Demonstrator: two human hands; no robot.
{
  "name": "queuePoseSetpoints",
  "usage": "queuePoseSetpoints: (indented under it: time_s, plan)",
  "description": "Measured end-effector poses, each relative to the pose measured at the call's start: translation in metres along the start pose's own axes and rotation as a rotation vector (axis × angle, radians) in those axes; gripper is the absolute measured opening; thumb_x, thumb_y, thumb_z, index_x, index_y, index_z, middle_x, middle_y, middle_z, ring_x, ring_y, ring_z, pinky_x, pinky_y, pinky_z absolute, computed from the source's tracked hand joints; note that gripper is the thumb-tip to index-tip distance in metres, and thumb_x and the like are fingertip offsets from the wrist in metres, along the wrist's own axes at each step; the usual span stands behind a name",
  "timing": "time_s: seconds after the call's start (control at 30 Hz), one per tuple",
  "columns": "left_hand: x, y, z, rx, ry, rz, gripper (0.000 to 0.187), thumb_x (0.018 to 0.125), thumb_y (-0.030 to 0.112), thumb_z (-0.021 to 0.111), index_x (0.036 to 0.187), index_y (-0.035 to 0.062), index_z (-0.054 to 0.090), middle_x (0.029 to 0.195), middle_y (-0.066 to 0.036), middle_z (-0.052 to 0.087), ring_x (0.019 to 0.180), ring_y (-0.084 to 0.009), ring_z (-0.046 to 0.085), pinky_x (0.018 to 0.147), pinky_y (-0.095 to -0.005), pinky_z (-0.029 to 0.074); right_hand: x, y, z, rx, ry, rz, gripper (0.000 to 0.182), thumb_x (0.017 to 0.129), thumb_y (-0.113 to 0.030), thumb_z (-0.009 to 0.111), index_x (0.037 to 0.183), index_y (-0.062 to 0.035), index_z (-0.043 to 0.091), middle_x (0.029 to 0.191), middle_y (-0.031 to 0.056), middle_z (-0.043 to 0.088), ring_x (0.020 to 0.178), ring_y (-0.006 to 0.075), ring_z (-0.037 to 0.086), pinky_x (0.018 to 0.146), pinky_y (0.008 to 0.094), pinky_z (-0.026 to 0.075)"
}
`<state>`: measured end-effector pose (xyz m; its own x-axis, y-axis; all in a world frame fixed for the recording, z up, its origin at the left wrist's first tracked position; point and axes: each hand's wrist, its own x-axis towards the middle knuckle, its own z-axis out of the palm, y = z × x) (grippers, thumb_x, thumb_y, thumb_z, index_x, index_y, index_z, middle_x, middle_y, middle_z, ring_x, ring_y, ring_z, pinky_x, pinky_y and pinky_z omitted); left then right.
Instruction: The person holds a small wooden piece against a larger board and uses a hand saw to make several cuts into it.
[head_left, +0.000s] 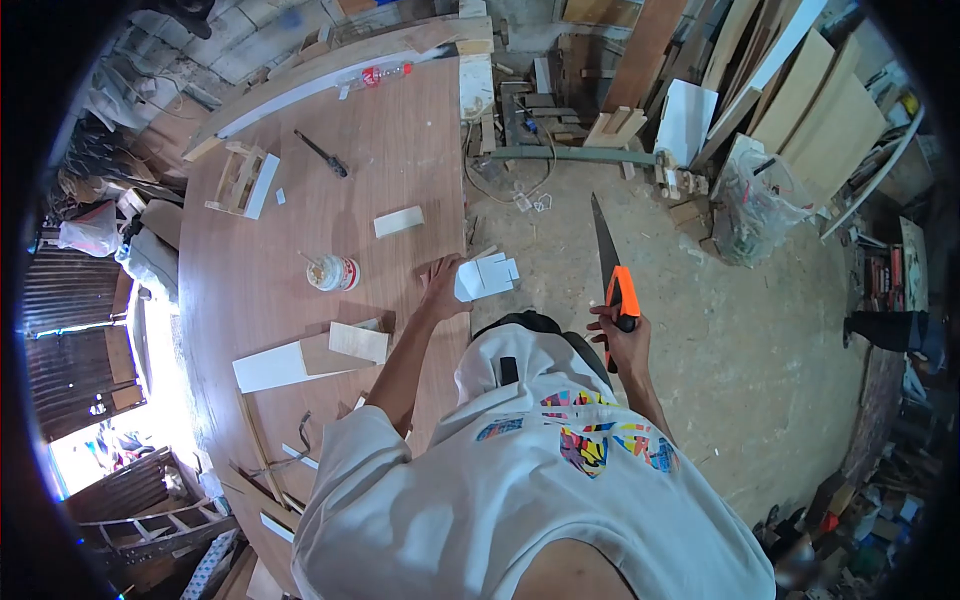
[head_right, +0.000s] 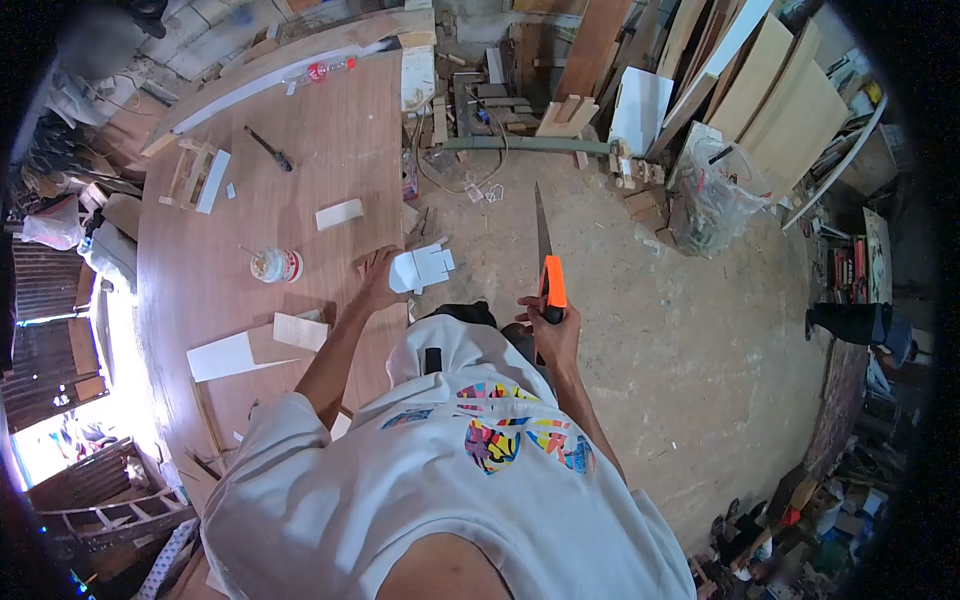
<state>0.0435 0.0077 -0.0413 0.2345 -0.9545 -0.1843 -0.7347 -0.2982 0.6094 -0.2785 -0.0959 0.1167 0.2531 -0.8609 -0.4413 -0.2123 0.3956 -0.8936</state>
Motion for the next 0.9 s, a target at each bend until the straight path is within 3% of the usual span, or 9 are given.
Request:
queuePoseSetpoints:
  time_s: [0.07,0.27,0.33,0.37,0.47,0.53,0.63,0.73,0.9]
  plan:
    - [-0.001,-0.008,0.005,-0.028,0.012,0.005,0.096,0.045,0.02,0.086,0.131,0.015,0.044,0.132,-0.007,0.04,0.127,-0.0306,0.033,0.105,-0.0481,0.026,-0.005,-0.004,0.002,-0.006,-0.006,0.022,0.007,0.088,0.0,0.057,0.086,0.0,0.05,0.095,0.0134,0.069,0.078,0.0232,0.069,0.057,0.0333,0.057]
    - [-0.007,-0.008,0.009,0.047,0.148,0.024,0.088,0.052,0.022,0.083,0.13,0.0186,0.043,0.132,-0.005,0.041,0.128,-0.0301,0.032,0.106,-0.0502,0.023,-0.021,-0.023,0.023,-0.299,-0.053,0.169,0.019,0.085,-0.01,0.068,0.087,-0.0024,0.052,0.074,0.0021,0.055,0.063,0.0098,0.056,0.049,0.0263,0.044]
    - [-0.009,-0.001,0.008,0.201,0.262,0.04,0.075,0.057,0.027,0.079,0.125,0.0145,0.05,0.127,-0.008,0.045,0.124,-0.0331,0.036,0.106,-0.0474,0.023,-0.027,-0.024,0.039,-0.316,-0.08,-0.074,0.022,0.083,-0.012,0.071,0.09,-0.003,0.052,0.07,-0.0013,0.047,0.06,0.0066,0.045,0.052,0.0248,0.037]
    - [-0.012,0.001,0.007,0.2,0.255,0.039,0.075,0.057,0.027,0.079,0.125,0.0145,0.05,0.127,-0.008,0.045,0.124,-0.0331,0.036,0.106,-0.0474,0.023,-0.032,-0.026,0.044,-0.329,-0.08,-0.044,0.024,0.082,-0.012,0.072,0.093,-0.0021,0.052,0.07,-0.0016,0.047,0.062,0.0071,0.043,0.056,0.0238,0.037]
    - [-0.006,-0.003,0.01,0.178,0.254,0.021,0.056,0.068,0.028,0.072,0.12,0.014,0.055,0.123,-0.008,0.048,0.12,-0.0314,0.04,0.103,-0.049,0.025,-0.04,0.0,0.063,-0.257,-0.115,-0.232,0.023,0.082,-0.01,0.071,0.094,-0.0027,0.053,0.069,-0.0009,0.047,0.062,0.0073,0.045,0.056,0.0247,0.039]
    - [-0.001,-0.012,0.023,0.173,0.356,-0.031,0.034,0.078,0.023,0.064,0.111,0.0132,0.06,0.116,-0.009,0.053,0.113,-0.0294,0.045,0.1,-0.0483,0.028,-0.055,-0.005,0.077,-0.255,-0.158,-0.192,0.022,0.081,-0.005,0.068,0.097,-0.0025,0.052,0.07,0.0042,0.052,0.063,0.0104,0.05,0.058,0.0272,0.043]
    - [0.01,-0.015,0.035,0.176,0.451,-0.098,0.023,0.085,0.023,0.057,0.102,0.0082,0.06,0.106,-0.012,0.055,0.105,-0.0307,0.048,0.097,-0.0456,0.032,-0.07,0.002,0.095,-0.259,-0.227,-0.331,0.017,0.083,0.001,0.063,0.095,-0.0019,0.051,0.075,0.0038,0.052,0.069,0.0077,0.049,0.061,0.0256,0.042]
    - [0.011,-0.022,0.039,0.266,0.493,0.034,0.02,0.086,0.024,0.057,0.095,0.0064,0.058,0.102,-0.012,0.056,0.101,-0.0318,0.05,0.091,-0.0445,0.036,-0.085,0.015,0.115,-0.205,-0.199,-0.364,0.015,0.084,0.002,0.061,0.093,-0.0015,0.05,0.076,0.0072,0.055,0.07,0.0093,0.053,0.062,0.0272,0.044]
    - [0.011,-0.009,0.033,0.243,0.513,0.019,0.018,0.087,0.023,0.057,0.091,0.0057,0.057,0.095,-0.012,0.056,0.094,-0.0308,0.052,0.085,-0.045,0.038,-0.102,0.031,0.136,-0.203,-0.187,-0.322,0.014,0.083,0.004,0.058,0.095,0.0001,0.05,0.074,0.0099,0.057,0.07,0.0143,0.058,0.065,0.0272,0.046]
